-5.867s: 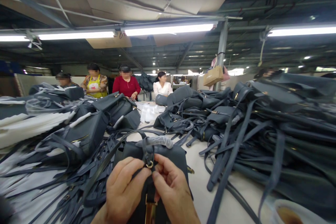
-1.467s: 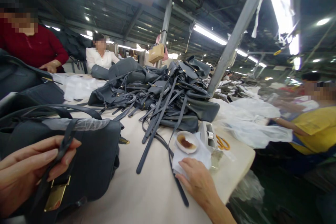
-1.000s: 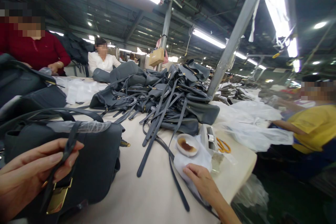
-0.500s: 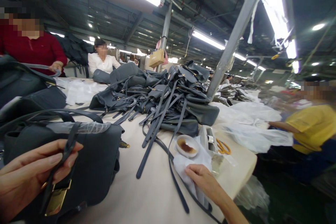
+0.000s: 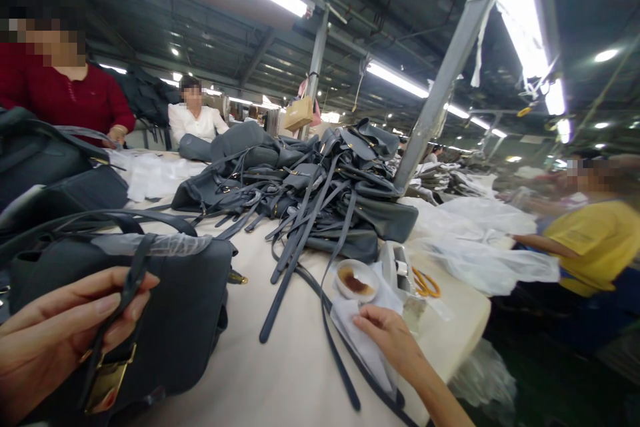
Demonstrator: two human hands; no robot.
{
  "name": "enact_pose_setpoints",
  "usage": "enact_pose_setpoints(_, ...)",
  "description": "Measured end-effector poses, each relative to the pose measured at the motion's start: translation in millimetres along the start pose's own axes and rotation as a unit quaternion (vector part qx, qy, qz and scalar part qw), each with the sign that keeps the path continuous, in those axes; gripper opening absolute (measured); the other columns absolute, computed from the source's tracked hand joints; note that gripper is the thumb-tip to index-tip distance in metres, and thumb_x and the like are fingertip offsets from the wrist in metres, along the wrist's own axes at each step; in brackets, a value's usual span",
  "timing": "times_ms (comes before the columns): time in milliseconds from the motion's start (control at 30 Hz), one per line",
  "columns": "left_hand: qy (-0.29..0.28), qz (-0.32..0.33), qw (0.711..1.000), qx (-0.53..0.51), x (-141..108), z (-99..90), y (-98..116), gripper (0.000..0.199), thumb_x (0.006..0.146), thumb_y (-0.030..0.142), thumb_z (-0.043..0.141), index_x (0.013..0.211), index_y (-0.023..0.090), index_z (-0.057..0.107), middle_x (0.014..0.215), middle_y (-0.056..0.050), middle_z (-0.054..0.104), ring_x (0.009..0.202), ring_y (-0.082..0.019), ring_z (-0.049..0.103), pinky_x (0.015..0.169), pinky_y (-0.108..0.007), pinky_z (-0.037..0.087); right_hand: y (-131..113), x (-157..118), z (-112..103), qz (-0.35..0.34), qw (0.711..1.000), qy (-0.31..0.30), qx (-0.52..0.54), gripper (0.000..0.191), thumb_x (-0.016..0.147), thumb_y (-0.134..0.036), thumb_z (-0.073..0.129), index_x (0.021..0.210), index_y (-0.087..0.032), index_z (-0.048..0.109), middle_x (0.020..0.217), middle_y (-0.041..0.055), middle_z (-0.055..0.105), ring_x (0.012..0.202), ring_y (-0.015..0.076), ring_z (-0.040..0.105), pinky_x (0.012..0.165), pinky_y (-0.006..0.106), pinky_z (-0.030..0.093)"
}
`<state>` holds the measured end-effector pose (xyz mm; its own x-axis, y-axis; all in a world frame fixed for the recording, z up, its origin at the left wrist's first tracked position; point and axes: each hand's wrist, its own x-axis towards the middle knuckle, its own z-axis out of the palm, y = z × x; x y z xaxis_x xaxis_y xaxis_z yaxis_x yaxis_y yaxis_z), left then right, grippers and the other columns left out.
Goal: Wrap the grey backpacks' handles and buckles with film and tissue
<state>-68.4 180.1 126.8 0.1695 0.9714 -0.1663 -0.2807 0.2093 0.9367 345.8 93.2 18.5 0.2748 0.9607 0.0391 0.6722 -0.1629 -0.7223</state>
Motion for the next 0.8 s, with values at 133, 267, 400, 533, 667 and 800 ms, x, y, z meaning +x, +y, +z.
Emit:
enact_pose_setpoints(133,-0.011,-0.004,1.000,0.013,4.1,-5.6,-3.5,0.054,0.037,0.043,0.094,0.084,0.022,0.076,0.070,0.000,0.068,0.055,-0.012,0.055,0.045,-0.017,0.048,2.4,1.1,-4.7,-0.001,1.000,0.000,0.006,0.043,0.080,-0.060,0.054,0.062,-0.021,0.055,0.059,-0.0024,0.048,0.061,0.0156,0.046,0.059,0.025,0.040)
enact_pose_setpoints(267,-0.018,-0.004,0.999,0.033,8.8,-11.6,-6.6,0.058,0.038,0.046,0.094,0.089,0.024,0.075,0.075,0.000,0.069,0.056,-0.014,0.057,0.044,-0.020,0.050,1.3,0.2,-1.3,-0.004,1.000,-0.017,-0.005,0.043,0.082,-0.057,0.050,0.059,-0.021,0.051,0.055,-0.0033,0.044,0.058,0.0151,0.046,0.057,0.025,0.040)
enact_pose_setpoints(400,-0.030,-0.004,0.999,0.025,12.5,-13.5,-7.1,0.056,0.042,0.046,0.094,0.090,0.024,0.075,0.075,0.000,0.068,0.058,-0.014,0.058,0.047,-0.019,0.051,-2.2,-0.1,1.1,-0.011,0.999,0.016,-0.044,0.036,0.080,-0.049,0.055,0.058,-0.021,0.050,0.054,-0.0039,0.046,0.057,0.0151,0.046,0.056,0.026,0.037)
enact_pose_setpoints(533,-0.027,-0.008,0.999,0.026,11.1,-12.4,-5.7,0.057,0.041,0.045,0.094,0.090,0.022,0.074,0.071,0.000,0.067,0.056,-0.014,0.057,0.045,-0.019,0.051,-1.3,1.9,2.0,-0.023,0.995,0.057,-0.082,0.032,0.081,-0.047,0.053,0.061,-0.022,0.056,0.058,-0.0007,0.057,0.061,0.0195,0.055,0.060,0.030,0.043)
enact_pose_setpoints(667,-0.013,-0.001,0.999,0.042,7.3,-12.1,-4.8,0.052,0.047,0.042,0.092,0.092,0.024,0.073,0.077,0.001,0.067,0.057,-0.014,0.058,0.046,-0.021,0.053,-1.2,-4.0,8.1,-0.065,0.981,0.132,-0.124,0.038,0.081,-0.045,0.056,0.111,-0.022,0.063,0.106,0.0100,0.069,0.083,0.0261,0.065,0.075,0.038,0.051)
enact_pose_setpoints(800,-0.033,0.003,0.998,0.045,12.3,-17.2,-7.8,0.053,0.049,0.042,0.092,0.095,0.024,0.073,0.082,0.000,0.068,0.060,-0.013,0.058,0.049,-0.021,0.053,-9.1,-20.6,22.5,-0.151,0.939,0.209,-0.228,0.029,0.091,-0.044,0.050,0.108,-0.023,0.061,0.097,0.0082,0.066,0.070,0.0194,0.064,0.057,0.029,0.051)
